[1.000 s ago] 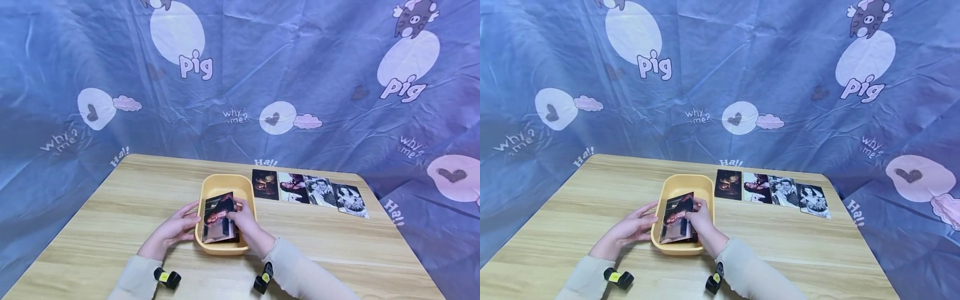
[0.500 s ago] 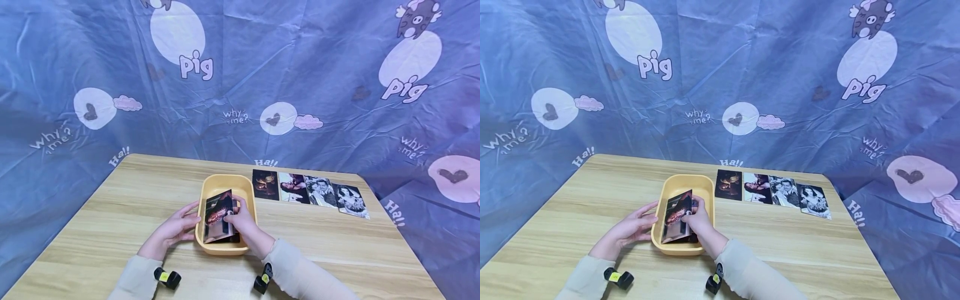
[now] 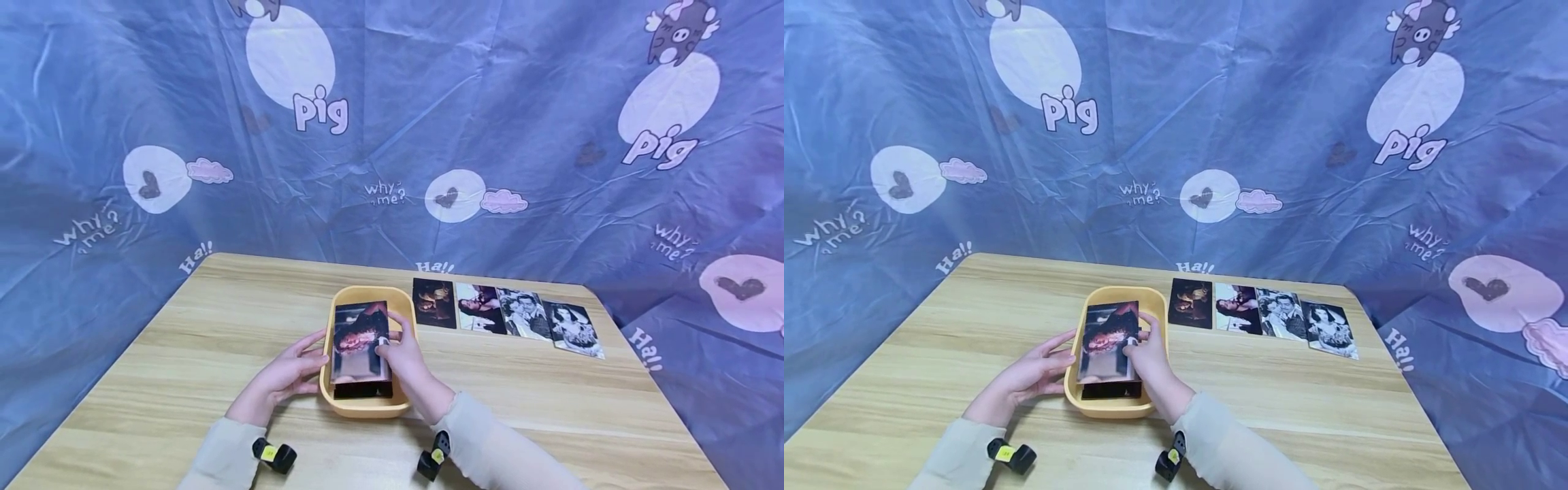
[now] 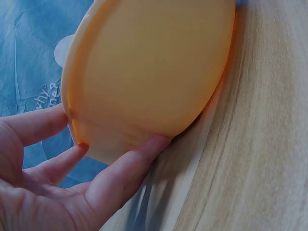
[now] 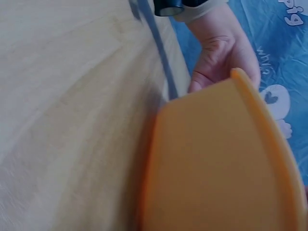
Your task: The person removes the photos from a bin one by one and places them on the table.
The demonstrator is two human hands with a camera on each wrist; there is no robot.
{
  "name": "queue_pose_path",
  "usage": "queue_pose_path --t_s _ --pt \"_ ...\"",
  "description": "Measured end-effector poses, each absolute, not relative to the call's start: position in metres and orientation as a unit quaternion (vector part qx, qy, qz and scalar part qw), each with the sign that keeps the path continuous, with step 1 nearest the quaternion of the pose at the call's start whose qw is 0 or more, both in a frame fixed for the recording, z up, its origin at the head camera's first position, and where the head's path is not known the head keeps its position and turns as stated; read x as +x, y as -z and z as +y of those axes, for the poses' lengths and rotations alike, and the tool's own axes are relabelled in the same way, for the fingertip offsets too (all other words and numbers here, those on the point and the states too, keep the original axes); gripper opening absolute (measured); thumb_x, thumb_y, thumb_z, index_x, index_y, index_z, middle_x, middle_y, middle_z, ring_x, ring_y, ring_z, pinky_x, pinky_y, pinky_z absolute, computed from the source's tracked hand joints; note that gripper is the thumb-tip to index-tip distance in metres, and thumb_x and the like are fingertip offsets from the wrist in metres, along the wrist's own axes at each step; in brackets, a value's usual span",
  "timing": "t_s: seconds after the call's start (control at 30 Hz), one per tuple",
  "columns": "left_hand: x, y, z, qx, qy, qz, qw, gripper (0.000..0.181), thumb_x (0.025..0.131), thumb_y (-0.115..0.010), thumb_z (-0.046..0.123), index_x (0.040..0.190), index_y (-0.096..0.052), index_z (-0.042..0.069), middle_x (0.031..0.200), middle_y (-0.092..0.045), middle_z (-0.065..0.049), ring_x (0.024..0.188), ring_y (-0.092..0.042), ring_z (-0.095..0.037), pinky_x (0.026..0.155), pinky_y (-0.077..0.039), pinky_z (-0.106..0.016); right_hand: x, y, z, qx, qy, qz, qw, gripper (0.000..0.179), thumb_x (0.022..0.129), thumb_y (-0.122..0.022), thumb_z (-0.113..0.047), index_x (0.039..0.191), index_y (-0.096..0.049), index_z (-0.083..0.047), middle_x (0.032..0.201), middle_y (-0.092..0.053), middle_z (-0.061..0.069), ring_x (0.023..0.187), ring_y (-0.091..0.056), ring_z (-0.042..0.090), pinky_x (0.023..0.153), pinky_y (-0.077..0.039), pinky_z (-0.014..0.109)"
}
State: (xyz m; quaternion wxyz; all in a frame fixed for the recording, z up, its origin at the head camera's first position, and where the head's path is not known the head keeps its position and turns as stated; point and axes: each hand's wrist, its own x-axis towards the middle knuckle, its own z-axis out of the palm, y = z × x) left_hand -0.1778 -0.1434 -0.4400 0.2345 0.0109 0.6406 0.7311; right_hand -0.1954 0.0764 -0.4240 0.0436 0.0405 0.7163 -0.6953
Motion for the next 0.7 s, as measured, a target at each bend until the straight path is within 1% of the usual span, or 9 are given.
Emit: queue_pose_path --t_s 0.07,0.27,0.33,0.47,0.57,0.7 --pt "-0.177 0.440 -0.143 0.009 -0.731 0.641 0.234 0.075 0.094 -0.056 0.010 0.155 -0.013 0.009 0.153 -0.021 -0.033 0.126 -0.052 -0.038 0.093 -0.054 -0.052 -0.196 0.420 0.081 0.043 0.699 0.713 0.035 0.075 0.073 -0.055 0.017 0.142 -0.036 -0.005 0.098 -0.051 0.013 0.072 -0.055 0.013 0.062 -0.052 0.021" --pt "-0.176 0.439 -0.144 0.008 -0.730 0.642 0.236 0.073 0.095 -0.054 0.009 0.155 -0.012 0.008 0.153 -0.019 -0.033 0.130 -0.046 -0.043 0.093 -0.054 -0.053 -0.198 0.408 0.103 0.050 0.718 0.694 0.017 0.076 0.072 -0.056 0.018 0.142 -0.034 -0.002 0.096 -0.057 0.010 0.071 -0.056 0.010 0.064 -0.052 0.020" --pt "-0.176 0.439 -0.144 0.009 -0.730 0.641 0.235 0.073 0.095 -0.054 0.009 0.155 -0.012 0.008 0.154 -0.019 -0.033 0.131 -0.045 -0.044 0.093 -0.054 -0.053 -0.198 0.404 0.113 0.055 0.732 0.679 0.012 0.076 0.073 -0.056 0.019 0.143 -0.033 -0.002 0.095 -0.058 0.008 0.073 -0.057 0.009 0.064 -0.054 0.020" --pt "-0.177 0.439 -0.144 0.012 -0.730 0.641 0.235 0.074 0.094 -0.055 0.009 0.155 -0.012 0.008 0.154 -0.020 -0.033 0.130 -0.046 -0.043 0.092 -0.055 -0.052 -0.198 0.394 0.138 0.069 0.752 0.656 0.003 0.077 0.076 -0.054 0.021 0.145 -0.030 -0.002 0.090 -0.058 0.000 0.075 -0.057 0.006 0.064 -0.053 0.016" --pt "-0.178 0.438 -0.144 0.014 -0.731 0.641 0.234 0.075 0.094 -0.055 0.009 0.155 -0.012 0.008 0.153 -0.020 -0.033 0.129 -0.047 -0.042 0.091 -0.055 -0.051 -0.197 0.387 0.159 0.082 0.752 0.653 0.000 0.077 0.078 -0.053 0.020 0.147 -0.028 -0.004 0.085 -0.056 -0.006 0.071 -0.055 0.003 0.055 -0.045 0.010" --pt "-0.178 0.437 -0.144 0.008 -0.731 0.643 0.231 0.074 0.094 -0.056 0.009 0.155 -0.014 0.009 0.153 -0.022 -0.032 0.128 -0.049 -0.041 0.090 -0.056 -0.050 -0.195 0.385 0.187 0.097 0.745 0.660 -0.002 0.077 0.081 -0.053 0.017 0.149 -0.025 -0.006 0.083 -0.056 -0.011 0.065 -0.053 -0.001 0.047 -0.036 0.008"
